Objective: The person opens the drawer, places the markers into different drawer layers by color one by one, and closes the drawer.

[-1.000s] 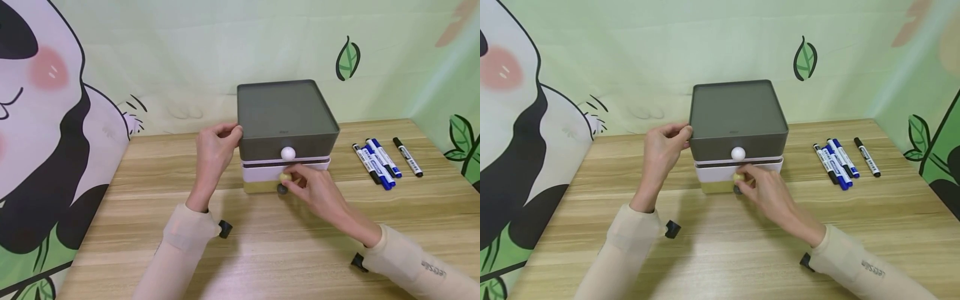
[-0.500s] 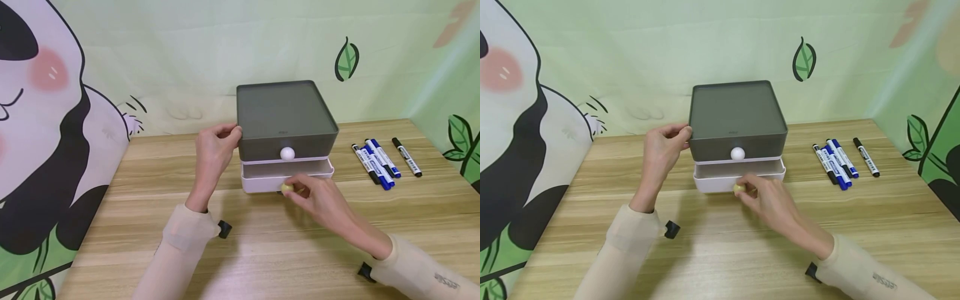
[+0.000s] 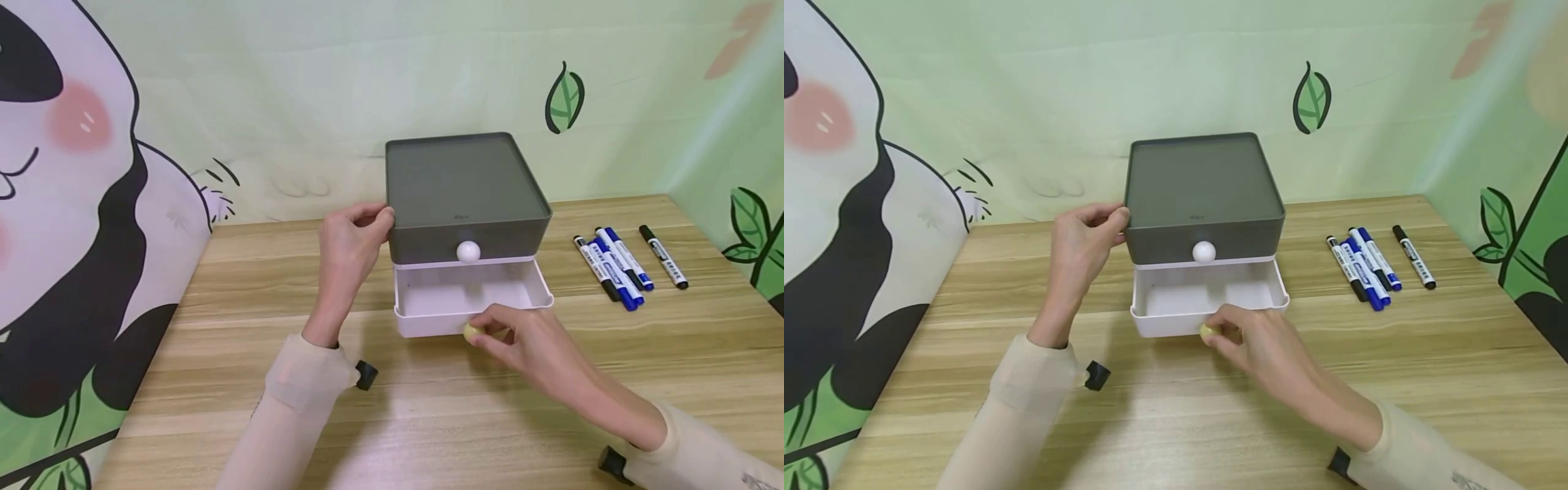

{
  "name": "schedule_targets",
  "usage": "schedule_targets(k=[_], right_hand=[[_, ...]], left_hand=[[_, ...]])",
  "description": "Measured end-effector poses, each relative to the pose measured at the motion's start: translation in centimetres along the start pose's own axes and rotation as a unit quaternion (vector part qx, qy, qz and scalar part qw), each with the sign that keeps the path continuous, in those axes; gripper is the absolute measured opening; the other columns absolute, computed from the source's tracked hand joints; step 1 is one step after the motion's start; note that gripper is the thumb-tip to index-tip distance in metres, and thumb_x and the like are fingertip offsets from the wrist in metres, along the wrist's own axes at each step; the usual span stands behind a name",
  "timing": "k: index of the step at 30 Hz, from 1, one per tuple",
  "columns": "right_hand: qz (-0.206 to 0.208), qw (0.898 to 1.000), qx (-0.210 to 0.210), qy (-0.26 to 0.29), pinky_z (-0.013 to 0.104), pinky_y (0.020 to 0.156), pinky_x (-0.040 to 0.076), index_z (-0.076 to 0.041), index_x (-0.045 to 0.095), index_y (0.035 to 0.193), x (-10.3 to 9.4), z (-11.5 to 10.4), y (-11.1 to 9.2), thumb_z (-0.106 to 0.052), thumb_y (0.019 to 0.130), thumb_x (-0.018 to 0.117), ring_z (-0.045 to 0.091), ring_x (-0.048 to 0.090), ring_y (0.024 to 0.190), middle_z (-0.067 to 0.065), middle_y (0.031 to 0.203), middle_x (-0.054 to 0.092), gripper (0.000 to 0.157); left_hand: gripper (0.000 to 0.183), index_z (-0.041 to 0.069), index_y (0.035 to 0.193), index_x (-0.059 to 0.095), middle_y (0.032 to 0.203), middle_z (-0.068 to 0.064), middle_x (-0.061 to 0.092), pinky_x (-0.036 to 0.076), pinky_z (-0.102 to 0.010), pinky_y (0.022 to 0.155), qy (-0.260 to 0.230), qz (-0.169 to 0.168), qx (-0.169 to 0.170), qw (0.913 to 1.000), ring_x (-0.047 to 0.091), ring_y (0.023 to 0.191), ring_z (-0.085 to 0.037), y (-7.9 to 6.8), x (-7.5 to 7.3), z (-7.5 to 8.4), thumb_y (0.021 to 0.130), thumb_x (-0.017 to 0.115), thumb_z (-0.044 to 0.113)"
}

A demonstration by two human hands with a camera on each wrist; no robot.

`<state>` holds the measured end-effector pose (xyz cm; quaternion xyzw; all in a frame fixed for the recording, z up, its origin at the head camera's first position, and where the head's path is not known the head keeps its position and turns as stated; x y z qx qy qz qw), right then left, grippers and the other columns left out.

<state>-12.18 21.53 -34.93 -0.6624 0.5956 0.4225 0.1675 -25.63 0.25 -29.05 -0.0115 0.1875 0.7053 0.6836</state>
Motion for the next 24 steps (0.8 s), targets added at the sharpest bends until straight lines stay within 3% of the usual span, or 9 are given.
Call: schedule_targets(k=[7, 17, 24], right_hand=[[-0.015, 1.0, -0.003, -0.008, 0.023, 0.063, 0.055, -0.02, 0.078, 0.101, -0.2, -0.9, -1.1, -0.017, 0.092, 0.079, -0.001, 0.064, 0.072, -0.011, 0.089, 0.076, 0.009], [-0.038, 0.999, 0.013, 0.011, 0.022, 0.047, 0.045, -0.017, 0.078, 0.102, -0.2, -1.6, -2.2, -0.014, 0.092, 0.079, -0.002, 0.055, 0.057, -0.011, 0.084, 0.075, 0.011], [-0.048, 0.999, 0.017, 0.018, 0.022, 0.043, 0.041, -0.017, 0.077, 0.103, -0.2, -1.9, -2.8, -0.016, 0.093, 0.078, -0.004, 0.053, 0.053, -0.012, 0.084, 0.075, 0.011]], left_hand=[[0.024, 0.003, 0.109, 0.081, 0.094, -0.007, 0.077, 0.061, -0.03, 0.075, -0.006, 0.0, 0.0, 1.0, 0.075, 0.075, -0.017, 0.0, 0.0, 0.0, 0.094, 0.072, 0.021], [0.024, 0.004, 0.109, 0.08, 0.094, -0.007, 0.076, 0.061, -0.03, 0.075, -0.005, -0.002, 0.003, 1.0, 0.075, 0.076, -0.016, 0.0, 0.0, -0.1, 0.095, 0.072, 0.021], [0.025, 0.004, 0.11, 0.08, 0.095, -0.007, 0.076, 0.061, -0.03, 0.075, -0.006, -0.004, 0.002, 1.0, 0.075, 0.076, -0.017, 0.0, 0.0, 0.0, 0.095, 0.072, 0.021]])
Point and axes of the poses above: each hand's wrist, its own y-axis towards the middle knuckle, its own x-axis out of the palm, z = x × y, the point moved 5 cm from there along y, towards the middle knuckle
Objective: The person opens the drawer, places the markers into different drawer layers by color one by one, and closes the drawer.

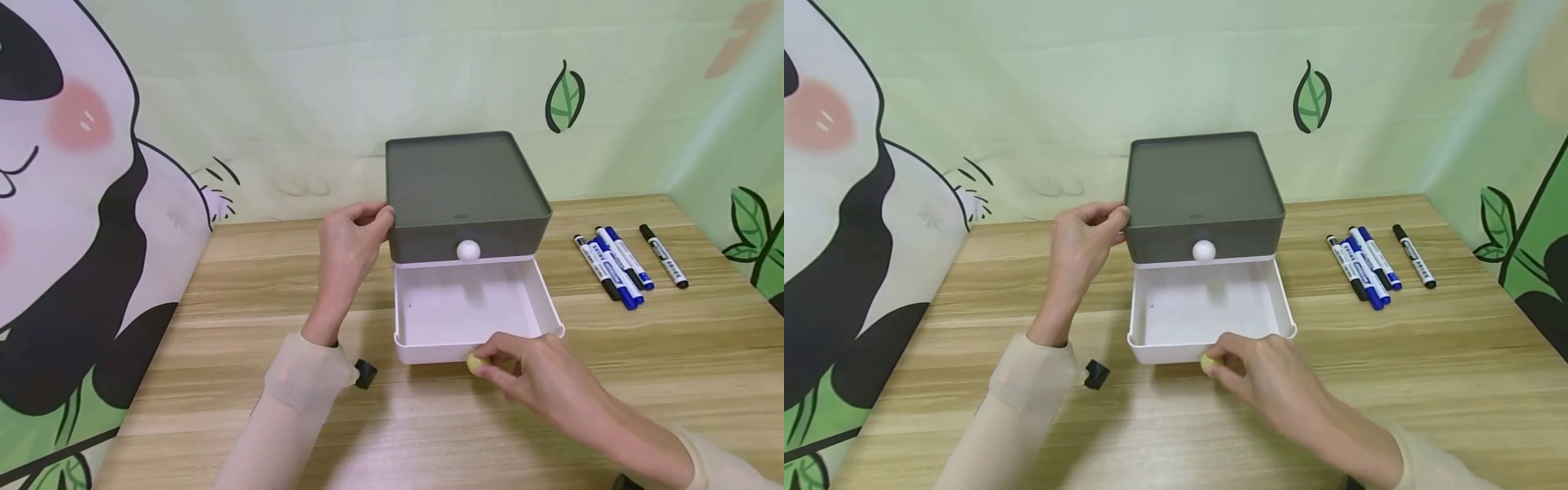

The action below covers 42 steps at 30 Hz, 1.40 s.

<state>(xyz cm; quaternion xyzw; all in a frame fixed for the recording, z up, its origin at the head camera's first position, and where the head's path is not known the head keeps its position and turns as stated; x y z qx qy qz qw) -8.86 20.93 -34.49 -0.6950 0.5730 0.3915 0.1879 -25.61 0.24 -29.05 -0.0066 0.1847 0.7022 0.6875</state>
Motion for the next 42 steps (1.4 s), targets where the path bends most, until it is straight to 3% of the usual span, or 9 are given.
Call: schedule_targets(k=[16, 25, 34, 42], right_hand=[[0.002, 1.0, -0.001, -0.006, 0.021, 0.045, 0.041, -0.022, 0.078, 0.102, 0.6, -0.3, -1.8, -0.021, 0.092, 0.08, -0.008, 0.05, 0.052, -0.015, 0.084, 0.075, 0.011], [-0.023, 0.999, 0.044, -0.021, 0.021, 0.05, 0.043, -0.027, 0.077, 0.103, 1.0, 0.0, -2.6, -0.027, 0.092, 0.079, -0.005, 0.049, 0.057, -0.019, 0.089, 0.074, 0.011], [-0.024, 1.0, 0.01, -0.009, 0.02, 0.055, 0.049, -0.023, 0.078, 0.102, 1.6, 0.0, -3.5, -0.022, 0.091, 0.081, -0.008, 0.06, 0.072, -0.014, 0.09, 0.077, 0.012], [-0.034, 0.999, 0.014, -0.018, 0.021, 0.058, 0.051, -0.024, 0.079, 0.106, 1.6, 0.2, -3.7, -0.026, 0.094, 0.078, -0.008, 0.06, 0.073, -0.013, 0.093, 0.077, 0.012]], left_hand=[[0.024, 0.004, 0.11, 0.08, 0.094, -0.007, 0.076, 0.061, -0.029, 0.075, -0.005, -0.006, 0.001, 1.0, 0.075, 0.076, -0.017, 0.1, 0.0, -0.1, 0.095, 0.072, 0.02], [0.023, 0.004, 0.11, 0.08, 0.095, -0.007, 0.076, 0.061, -0.03, 0.075, -0.009, -0.007, 0.005, 0.9999, 0.075, 0.076, -0.017, -0.1, -0.1, 0.0, 0.095, 0.071, 0.02], [0.024, 0.003, 0.111, 0.08, 0.097, -0.007, 0.076, 0.061, -0.03, 0.076, -0.014, -0.005, 0.009, 0.9998, 0.075, 0.077, -0.017, -0.1, 0.0, 0.0, 0.096, 0.071, 0.02], [0.024, 0.003, 0.112, 0.079, 0.097, -0.008, 0.076, 0.061, -0.029, 0.077, -0.015, -0.006, 0.009, 0.9998, 0.075, 0.078, -0.018, 0.0, 0.0, -0.1, 0.096, 0.071, 0.018]])
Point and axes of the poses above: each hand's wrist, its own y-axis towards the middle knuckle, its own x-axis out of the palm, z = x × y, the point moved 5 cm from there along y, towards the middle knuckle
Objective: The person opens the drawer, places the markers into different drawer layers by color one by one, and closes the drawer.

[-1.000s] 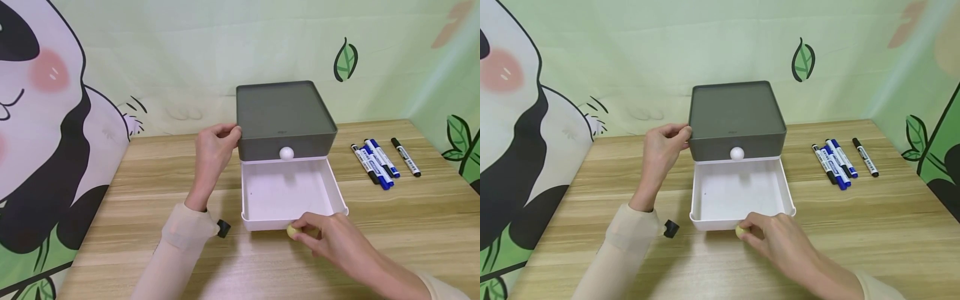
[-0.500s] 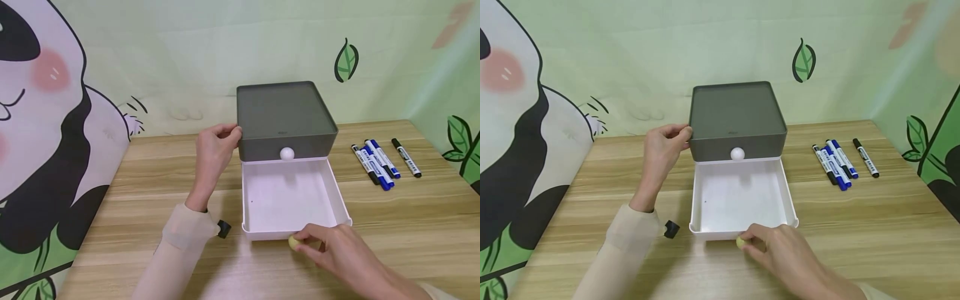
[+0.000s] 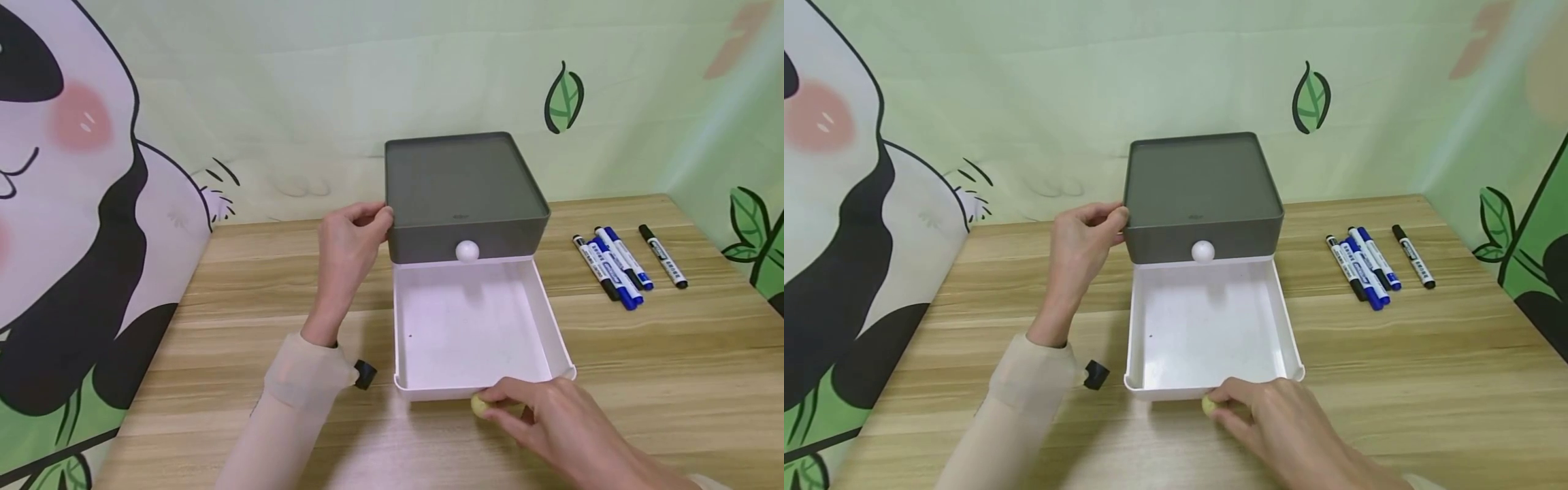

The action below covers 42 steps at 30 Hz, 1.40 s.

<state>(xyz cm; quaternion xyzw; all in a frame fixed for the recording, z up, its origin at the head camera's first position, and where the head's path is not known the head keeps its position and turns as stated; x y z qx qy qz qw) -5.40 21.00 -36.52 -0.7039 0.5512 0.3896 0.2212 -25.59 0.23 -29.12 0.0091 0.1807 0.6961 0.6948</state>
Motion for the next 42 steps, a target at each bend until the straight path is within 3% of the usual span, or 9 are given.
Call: schedule_targets(k=[7, 12, 17, 23, 32, 42], right_hand=[[-0.015, 1.0, -0.002, -0.021, 0.024, 0.064, 0.055, -0.023, 0.079, 0.114, -0.1, 0.0, -0.2, -0.029, 0.097, 0.074, -0.007, 0.057, 0.076, -0.01, 0.103, 0.077, 0.018], [-0.07, 0.997, 0.017, -0.004, 0.023, 0.066, 0.057, -0.021, 0.076, 0.123, 0.1, 0.1, -0.3, -0.034, 0.1, 0.07, -0.007, 0.059, 0.077, -0.01, 0.109, 0.075, 0.027], [-0.064, 0.998, 0.012, 0.002, 0.022, 0.064, 0.056, -0.019, 0.075, 0.121, -0.3, -0.2, -0.6, -0.031, 0.098, 0.072, -0.007, 0.059, 0.077, -0.016, 0.101, 0.073, 0.026], [-0.069, 0.995, 0.069, -0.024, 0.021, 0.064, 0.052, -0.027, 0.075, 0.12, -1.6, -0.1, -0.9, -0.043, 0.098, 0.07, -0.006, 0.056, 0.076, -0.023, 0.095, 0.068, 0.028], [0.018, 0.997, 0.057, -0.042, 0.022, 0.059, 0.052, -0.021, 0.078, 0.116, -5.2, 0.0, -0.7, -0.03, 0.097, 0.075, -0.005, 0.06, 0.075, -0.022, 0.093, 0.072, 0.021], [0.064, 0.995, 0.059, -0.054, 0.024, 0.06, 0.055, -0.015, 0.078, 0.114, -8.8, 1.3, -0.5, -0.017, 0.093, 0.078, 0.002, 0.063, 0.077, -0.01, 0.098, 0.075, 0.02]], left_hand=[[0.024, 0.003, 0.112, 0.08, 0.096, -0.008, 0.076, 0.061, -0.03, 0.076, 0.002, 0.003, -0.001, 1.0, 0.075, 0.077, -0.018, -0.1, -0.1, 0.0, 0.096, 0.07, 0.019], [0.024, 0.003, 0.112, 0.079, 0.097, -0.008, 0.076, 0.061, -0.03, 0.076, 0.001, 0.0, -0.004, 1.0, 0.075, 0.077, -0.018, -0.1, -0.1, -0.1, 0.096, 0.071, 0.019], [0.024, 0.003, 0.111, 0.079, 0.096, -0.008, 0.076, 0.061, -0.03, 0.076, 0.001, 0.001, -0.004, 1.0, 0.075, 0.077, -0.018, -0.1, -0.1, -0.1, 0.096, 0.071, 0.019], [0.023, 0.003, 0.111, 0.08, 0.095, -0.007, 0.076, 0.061, -0.03, 0.075, 0.003, 0.003, -0.005, 1.0, 0.075, 0.076, -0.018, -0.1, -0.1, -0.1, 0.096, 0.072, 0.019], [0.023, 0.003, 0.109, 0.08, 0.093, -0.007, 0.076, 0.061, -0.029, 0.074, 0.003, 0.006, -0.002, 1.0, 0.075, 0.075, -0.018, -0.1, 0.0, -0.1, 0.095, 0.072, 0.019], [0.023, 0.003, 0.109, 0.08, 0.093, -0.008, 0.076, 0.061, -0.028, 0.072, 0.008, 0.007, 0.0, 0.9999, 0.075, 0.074, -0.018, 0.0, -0.1, 0.1, 0.095, 0.071, 0.02]])
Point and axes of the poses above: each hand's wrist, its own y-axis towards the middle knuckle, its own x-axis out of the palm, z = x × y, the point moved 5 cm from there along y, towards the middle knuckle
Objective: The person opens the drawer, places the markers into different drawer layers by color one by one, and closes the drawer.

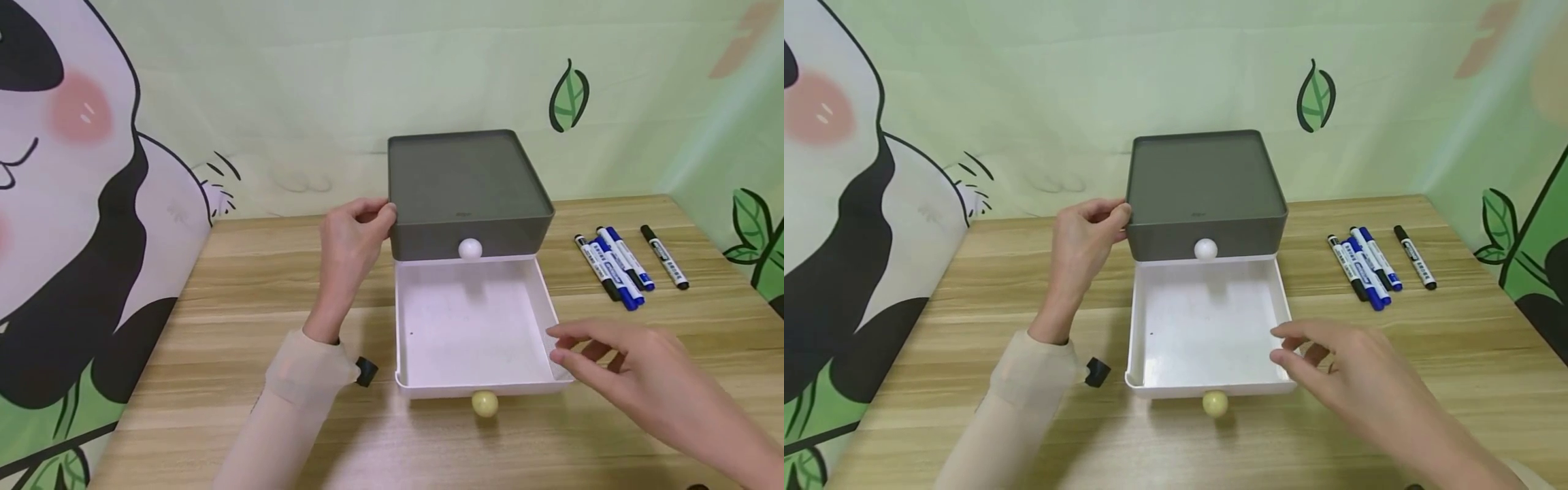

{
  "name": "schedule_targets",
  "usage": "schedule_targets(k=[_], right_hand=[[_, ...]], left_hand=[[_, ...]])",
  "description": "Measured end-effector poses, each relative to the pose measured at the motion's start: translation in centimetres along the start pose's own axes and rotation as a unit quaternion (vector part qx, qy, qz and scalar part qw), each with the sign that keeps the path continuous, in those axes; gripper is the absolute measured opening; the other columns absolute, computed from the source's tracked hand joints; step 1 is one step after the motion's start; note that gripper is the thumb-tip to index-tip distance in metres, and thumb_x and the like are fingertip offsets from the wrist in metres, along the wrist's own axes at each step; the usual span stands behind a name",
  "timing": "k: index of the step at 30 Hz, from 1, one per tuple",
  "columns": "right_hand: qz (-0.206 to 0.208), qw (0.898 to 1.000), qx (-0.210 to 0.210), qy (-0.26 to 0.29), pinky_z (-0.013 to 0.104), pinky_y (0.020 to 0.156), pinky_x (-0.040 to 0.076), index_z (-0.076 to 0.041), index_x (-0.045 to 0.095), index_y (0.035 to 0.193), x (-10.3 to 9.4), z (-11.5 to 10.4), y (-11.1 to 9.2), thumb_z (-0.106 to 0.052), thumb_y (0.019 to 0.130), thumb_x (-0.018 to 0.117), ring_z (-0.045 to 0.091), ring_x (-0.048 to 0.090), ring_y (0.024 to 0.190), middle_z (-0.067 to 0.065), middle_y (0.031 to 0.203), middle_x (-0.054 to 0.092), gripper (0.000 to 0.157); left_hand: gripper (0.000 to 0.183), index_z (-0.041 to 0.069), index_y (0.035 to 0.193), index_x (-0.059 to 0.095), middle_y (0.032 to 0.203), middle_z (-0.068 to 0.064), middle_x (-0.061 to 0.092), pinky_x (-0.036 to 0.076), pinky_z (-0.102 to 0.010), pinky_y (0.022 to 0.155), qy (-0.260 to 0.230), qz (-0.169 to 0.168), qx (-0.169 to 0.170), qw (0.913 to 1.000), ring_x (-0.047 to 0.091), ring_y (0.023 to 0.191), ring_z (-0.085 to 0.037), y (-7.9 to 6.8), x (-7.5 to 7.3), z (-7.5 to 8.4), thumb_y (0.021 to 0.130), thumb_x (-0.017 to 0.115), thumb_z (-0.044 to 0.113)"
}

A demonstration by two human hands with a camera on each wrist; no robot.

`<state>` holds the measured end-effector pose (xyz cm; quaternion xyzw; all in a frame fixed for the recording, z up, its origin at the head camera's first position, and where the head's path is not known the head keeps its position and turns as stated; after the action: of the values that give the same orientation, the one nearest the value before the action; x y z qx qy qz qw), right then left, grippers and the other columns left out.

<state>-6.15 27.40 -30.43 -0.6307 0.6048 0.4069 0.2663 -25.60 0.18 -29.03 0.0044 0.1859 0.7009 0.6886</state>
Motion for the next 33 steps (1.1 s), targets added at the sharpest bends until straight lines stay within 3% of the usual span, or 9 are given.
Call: schedule_targets(k=[7, 16, 26, 33], right_hand=[[0.025, 1.0, -0.012, 0.001, 0.023, 0.06, 0.054, -0.01, 0.078, 0.113, -1.7, 1.7, 0.9, -0.01, 0.093, 0.078, 0.0, 0.064, 0.079, 0.0, 0.103, 0.076, 0.02], [0.034, 0.999, 0.036, -0.006, 0.023, 0.056, 0.049, -0.006, 0.077, 0.114, -4.2, 4.1, 2.2, -0.015, 0.096, 0.075, 0.006, 0.059, 0.071, 0.005, 0.096, 0.074, 0.019], [0.058, 0.995, 0.08, -0.032, 0.024, 0.051, 0.045, 0.004, 0.074, 0.116, -6.4, 6.6, 3.7, -0.016, 0.1, 0.071, 0.003, 0.056, 0.063, 0.009, 0.087, 0.074, 0.026], [0.061, 0.99, 0.118, -0.05, 0.025, 0.053, 0.048, 0.009, 0.067, 0.125, -7.3, 8.9, 4.6, -0.023, 0.104, 0.064, 0.006, 0.059, 0.068, 0.025, 0.096, 0.073, 0.038]], left_hand=[[0.023, 0.003, 0.108, 0.08, 0.093, -0.008, 0.075, 0.06, -0.028, 0.071, -0.002, -0.001, -0.004, 1.0, 0.075, 0.074, -0.018, 0.0, 0.1, 0.0, 0.095, 0.072, 0.019], [0.022, 0.003, 0.108, 0.08, 0.092, -0.007, 0.076, 0.06, -0.028, 0.071, -0.004, -0.002, -0.005, 1.0, 0.074, 0.074, -0.018, 0.1, 0.1, 0.0, 0.095, 0.071, 0.019], [0.022, 0.003, 0.108, 0.08, 0.092, -0.008, 0.076, 0.06, -0.028, 0.071, -0.007, -0.002, 0.004, 1.0, 0.074, 0.074, -0.018, 0.1, 0.1, 0.0, 0.095, 0.071, 0.018], [0.022, 0.003, 0.108, 0.08, 0.093, -0.008, 0.076, 0.06, -0.028, 0.071, -0.005, 0.0, 0.004, 1.0, 0.074, 0.073, -0.018, 0.0, 0.1, 0.0, 0.095, 0.072, 0.018]])
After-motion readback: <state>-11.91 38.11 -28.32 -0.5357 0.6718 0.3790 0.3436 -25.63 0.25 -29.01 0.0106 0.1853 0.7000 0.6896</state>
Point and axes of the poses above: each hand's wrist, its own y-axis towards the middle knuckle, its own x-axis out of the palm, z = x × y, the point moved 5 cm from there along y, towards the middle knuckle
